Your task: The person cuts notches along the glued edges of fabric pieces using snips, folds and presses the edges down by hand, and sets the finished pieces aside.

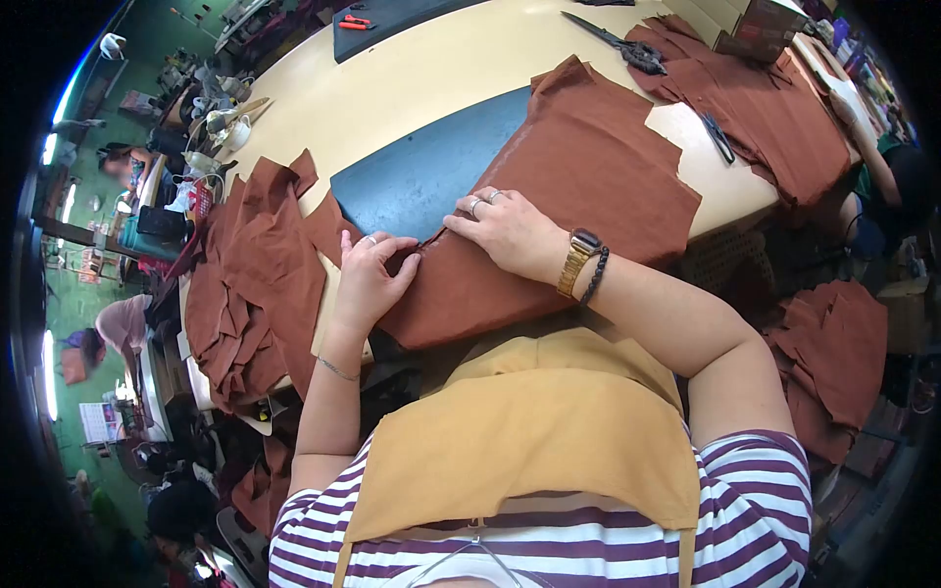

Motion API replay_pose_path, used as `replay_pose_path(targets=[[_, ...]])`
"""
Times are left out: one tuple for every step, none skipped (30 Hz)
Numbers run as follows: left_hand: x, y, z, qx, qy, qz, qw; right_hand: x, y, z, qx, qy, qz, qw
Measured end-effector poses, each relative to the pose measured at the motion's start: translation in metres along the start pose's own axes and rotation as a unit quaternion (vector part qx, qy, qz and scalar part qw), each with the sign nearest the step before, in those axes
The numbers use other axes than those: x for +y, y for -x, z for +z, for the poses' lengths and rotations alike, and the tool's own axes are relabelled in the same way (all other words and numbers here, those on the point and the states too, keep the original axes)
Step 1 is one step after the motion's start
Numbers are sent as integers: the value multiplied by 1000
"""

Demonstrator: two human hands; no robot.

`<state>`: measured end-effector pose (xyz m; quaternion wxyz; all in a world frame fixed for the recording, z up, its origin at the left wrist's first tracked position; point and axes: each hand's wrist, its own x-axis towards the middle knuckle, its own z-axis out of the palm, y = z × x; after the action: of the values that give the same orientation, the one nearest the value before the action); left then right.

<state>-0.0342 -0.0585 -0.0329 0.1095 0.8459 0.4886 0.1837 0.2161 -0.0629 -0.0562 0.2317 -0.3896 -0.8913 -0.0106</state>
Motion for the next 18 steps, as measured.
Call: replay_pose_path(targets=[[0, 0, 0, -2, -2, -3, 1000, 0, 0, 1, 5, -1, 0, 1000], [1, 0, 0, -4, -5, -5, 1000, 0, 0, 1, 11, -1, -1, 1000], [3, -1, 0, 18, -11, 0, 1000, -1, -1, 0, -8, -5, 18, 1000], [7, -2, 2, 40, -17, 5, 999, -4, -3, -2, -26, -10, 37, 999], [10, -3, 3, 63, -24, 10, 998, -6, -5, -3, -45, -14, 55, 997], [12, -4, 4, 77, -36, 25, 996, -7, -8, -1, -14, -1, 48, 999], [13, -5, 5, 91, -49, 40, 994, -9, -10, 2, 16, 12, 42, 999], [14, -6, 6, 105, -61, 54, 991, -10, -12, 3, 46, 24, 35, 998], [14, -7, 7, 99, -67, 58, 991, -12, -14, 3, 55, 5, 29, 998], [14, -7, 8, 93, -72, 62, 991, -15, -14, 3, 63, -14, 22, 998], [13, -7, 9, 86, -77, 65, 991, -18, -13, 2, 70, -33, 15, 997], [13, -8, 9, 87, -83, 70, 990, -18, -10, 7, 60, -53, 21, 997], [13, -9, 10, 87, -90, 75, 989, -17, -8, 10, 67, -62, 22, 996], [13, -9, 11, 85, -96, 80, 988, -16, -6, 12, 73, -71, 24, 994], [14, -10, 12, 88, -106, 86, 987, -16, -4, 13, 80, -81, 25, 993], [14, -12, 13, 92, -117, 92, 985, -17, -3, 13, 82, -84, 27, 993], [14, -14, 14, 96, -128, 100, 982, -18, -3, 13, 85, -85, 28, 992], [14, -16, 15, 94, -139, 102, 981, -17, -4, 13, 89, -85, 28, 992]])
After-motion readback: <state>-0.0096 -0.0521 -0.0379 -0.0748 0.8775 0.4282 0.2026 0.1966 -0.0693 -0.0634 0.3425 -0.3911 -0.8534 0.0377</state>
